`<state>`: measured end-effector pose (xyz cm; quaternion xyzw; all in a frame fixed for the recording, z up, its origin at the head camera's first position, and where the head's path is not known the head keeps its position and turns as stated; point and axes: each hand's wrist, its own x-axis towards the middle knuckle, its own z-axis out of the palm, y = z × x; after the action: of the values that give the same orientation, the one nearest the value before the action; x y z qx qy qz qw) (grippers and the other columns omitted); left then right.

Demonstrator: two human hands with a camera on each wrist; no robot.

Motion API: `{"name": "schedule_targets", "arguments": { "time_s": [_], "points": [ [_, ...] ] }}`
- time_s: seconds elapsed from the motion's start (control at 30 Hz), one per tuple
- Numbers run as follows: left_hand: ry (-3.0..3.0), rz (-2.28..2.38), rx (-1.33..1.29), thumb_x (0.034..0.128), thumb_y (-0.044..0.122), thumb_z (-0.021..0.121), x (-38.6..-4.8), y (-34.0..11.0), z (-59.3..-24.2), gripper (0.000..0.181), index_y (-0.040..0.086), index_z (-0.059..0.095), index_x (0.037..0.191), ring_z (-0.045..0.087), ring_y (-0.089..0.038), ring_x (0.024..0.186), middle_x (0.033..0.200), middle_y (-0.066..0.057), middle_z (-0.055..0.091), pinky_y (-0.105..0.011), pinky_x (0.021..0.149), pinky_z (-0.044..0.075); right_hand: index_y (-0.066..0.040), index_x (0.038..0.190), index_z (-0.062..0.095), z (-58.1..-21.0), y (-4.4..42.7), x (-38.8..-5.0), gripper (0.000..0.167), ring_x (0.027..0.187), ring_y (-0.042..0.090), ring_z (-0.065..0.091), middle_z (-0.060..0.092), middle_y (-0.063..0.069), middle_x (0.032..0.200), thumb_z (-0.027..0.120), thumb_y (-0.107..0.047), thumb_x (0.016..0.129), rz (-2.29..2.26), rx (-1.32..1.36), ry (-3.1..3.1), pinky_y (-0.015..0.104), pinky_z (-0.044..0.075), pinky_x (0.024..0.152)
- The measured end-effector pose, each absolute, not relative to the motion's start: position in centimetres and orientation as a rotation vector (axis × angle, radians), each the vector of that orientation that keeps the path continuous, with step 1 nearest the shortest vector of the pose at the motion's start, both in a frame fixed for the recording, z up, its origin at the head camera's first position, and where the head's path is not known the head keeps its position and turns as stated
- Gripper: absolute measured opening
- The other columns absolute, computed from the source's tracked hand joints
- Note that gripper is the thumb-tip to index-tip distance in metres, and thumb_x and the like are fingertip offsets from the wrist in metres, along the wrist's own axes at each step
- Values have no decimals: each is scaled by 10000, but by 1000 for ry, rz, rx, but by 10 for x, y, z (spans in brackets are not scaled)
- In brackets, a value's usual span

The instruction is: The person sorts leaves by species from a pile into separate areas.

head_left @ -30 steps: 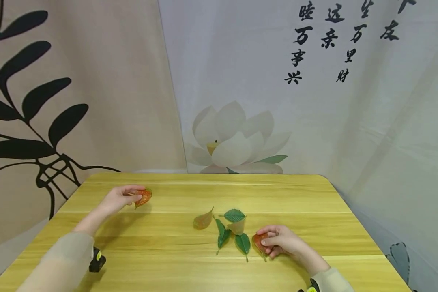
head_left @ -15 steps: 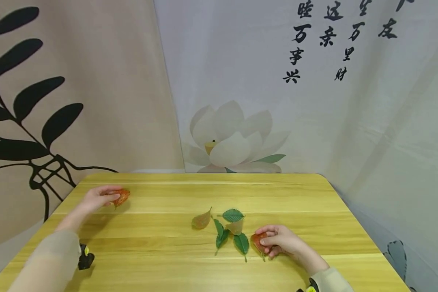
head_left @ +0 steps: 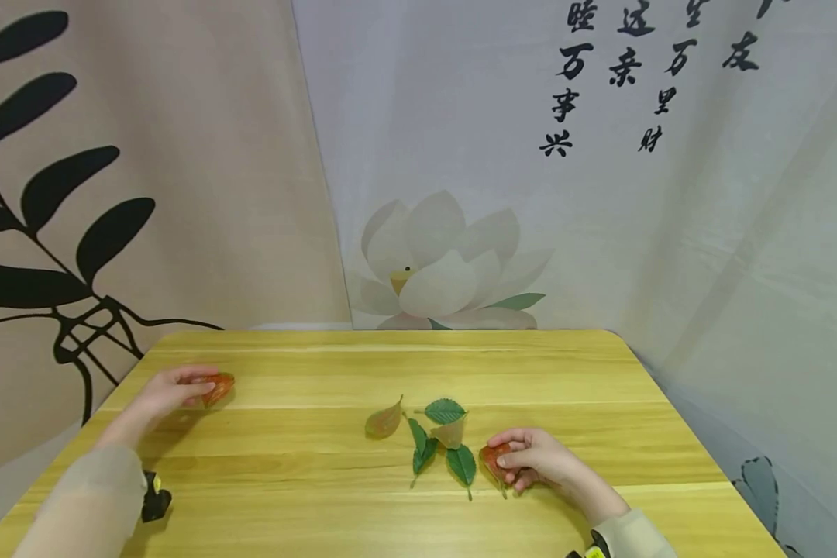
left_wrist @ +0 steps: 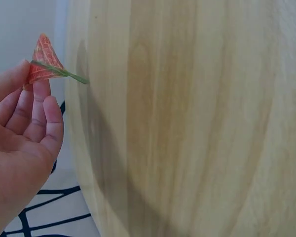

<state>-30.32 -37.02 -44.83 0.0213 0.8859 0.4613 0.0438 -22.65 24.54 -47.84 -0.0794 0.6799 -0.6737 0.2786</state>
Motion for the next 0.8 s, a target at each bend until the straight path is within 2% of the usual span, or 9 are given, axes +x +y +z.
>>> {"name": "schedule_targets", "arguments": {
  "time_s": [0.37, 0.5, 0.63, 0.8],
  "points": [
    [2696, 1364, 42, 966, 195, 619, -304, -375, -457, 545, -142, 439, 1355, 548, 47, 843, 1259, -292, 561, -279, 710, 521, 114, 1255, 513, -482, 244, -227, 443, 620, 108, 610, 664, 155, 967, 679, -46, 876, -1800, -200, 1842, 234, 524, 521],
    [2695, 1335, 39, 968, 198, 617, -304, -376, -458, 532, -142, 452, 1342, 548, 18, 852, 1246, -293, 570, -289, 708, 514, 99, 1235, 541, -483, 244, -227, 429, 535, 81, 551, 636, 104, 836, 696, -49, 863, -1754, -225, 1925, 219, 487, 466],
    [2683, 1331, 20, 963, 205, 626, -304, -376, -457, 532, -136, 462, 1337, 553, -1, 852, 1223, -271, 594, -300, 710, 512, 35, 1184, 618, -481, 244, -227, 380, 430, 59, 421, 553, 35, 685, 735, -83, 842, -1642, -257, 2111, 199, 372, 388],
    [2678, 1323, 23, 968, 206, 618, -306, -375, -457, 526, -134, 463, 1338, 560, -16, 847, 1208, -256, 606, -294, 698, 509, 13, 1125, 675, -478, 244, -226, 319, 399, 49, 320, 503, 5, 631, 750, -84, 831, -1549, -324, 2250, 186, 301, 382]
  ]
}}
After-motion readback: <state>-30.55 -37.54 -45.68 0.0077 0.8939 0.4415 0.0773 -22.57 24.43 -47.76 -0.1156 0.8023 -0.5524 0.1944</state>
